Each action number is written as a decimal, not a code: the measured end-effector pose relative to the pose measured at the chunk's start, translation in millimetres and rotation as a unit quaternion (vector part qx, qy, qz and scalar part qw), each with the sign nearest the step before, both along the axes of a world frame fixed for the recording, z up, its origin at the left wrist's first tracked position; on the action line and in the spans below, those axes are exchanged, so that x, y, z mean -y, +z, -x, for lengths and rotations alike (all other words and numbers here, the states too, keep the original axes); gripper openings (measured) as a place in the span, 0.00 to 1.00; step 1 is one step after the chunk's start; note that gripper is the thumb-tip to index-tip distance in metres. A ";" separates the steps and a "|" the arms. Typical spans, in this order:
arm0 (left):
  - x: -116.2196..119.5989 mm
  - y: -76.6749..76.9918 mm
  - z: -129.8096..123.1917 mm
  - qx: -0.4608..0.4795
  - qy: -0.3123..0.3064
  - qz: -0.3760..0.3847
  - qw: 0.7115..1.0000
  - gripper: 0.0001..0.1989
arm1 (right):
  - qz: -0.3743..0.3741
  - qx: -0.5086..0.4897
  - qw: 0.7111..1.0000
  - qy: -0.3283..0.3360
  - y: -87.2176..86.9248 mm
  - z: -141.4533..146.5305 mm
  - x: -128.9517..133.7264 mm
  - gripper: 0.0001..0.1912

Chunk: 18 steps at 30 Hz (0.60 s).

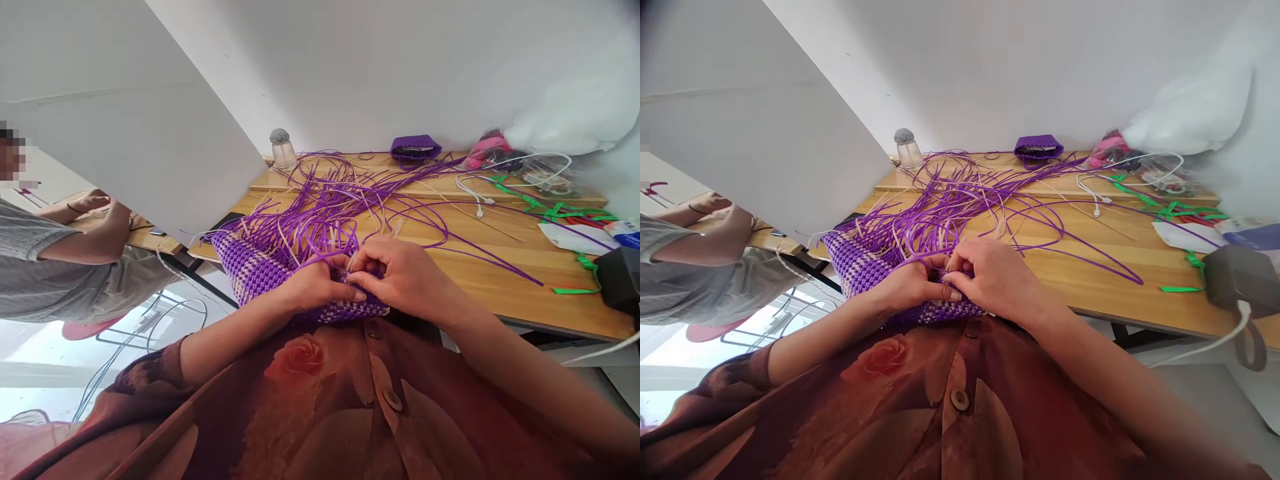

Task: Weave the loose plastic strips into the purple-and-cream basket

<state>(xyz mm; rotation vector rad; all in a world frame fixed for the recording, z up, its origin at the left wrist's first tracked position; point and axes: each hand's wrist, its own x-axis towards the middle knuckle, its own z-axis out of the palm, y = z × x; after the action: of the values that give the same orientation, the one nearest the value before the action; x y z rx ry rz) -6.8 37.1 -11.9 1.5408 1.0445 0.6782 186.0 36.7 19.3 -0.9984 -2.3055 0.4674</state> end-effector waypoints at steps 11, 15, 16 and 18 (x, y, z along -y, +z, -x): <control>-0.4 -3.4 -0.4 0.046 -0.008 0.044 0.998 0.15 | 0.072 -0.066 0.989 -0.113 -12.8 -3.6 -13.4 0.02; 1.4 -4.1 -2.5 0.078 -0.018 0.062 0.995 0.15 | 0.270 -0.224 0.930 -0.105 -11.1 -5.0 -22.3 0.10; 1.9 -4.4 -3.0 0.080 -0.024 0.062 0.995 0.15 | 0.330 -0.257 0.905 -0.081 -3.6 -4.7 -23.0 0.11; 2.5 -5.0 -3.9 0.083 -0.034 0.063 0.994 0.14 | 0.413 -0.298 0.860 -0.026 22.8 -6.8 -26.6 0.11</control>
<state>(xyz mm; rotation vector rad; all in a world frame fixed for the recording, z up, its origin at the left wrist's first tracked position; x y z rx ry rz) -2.9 34.6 -16.9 1.3794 0.8887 0.6678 192.8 63.3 42.1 -1.0617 -1.4840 1.5800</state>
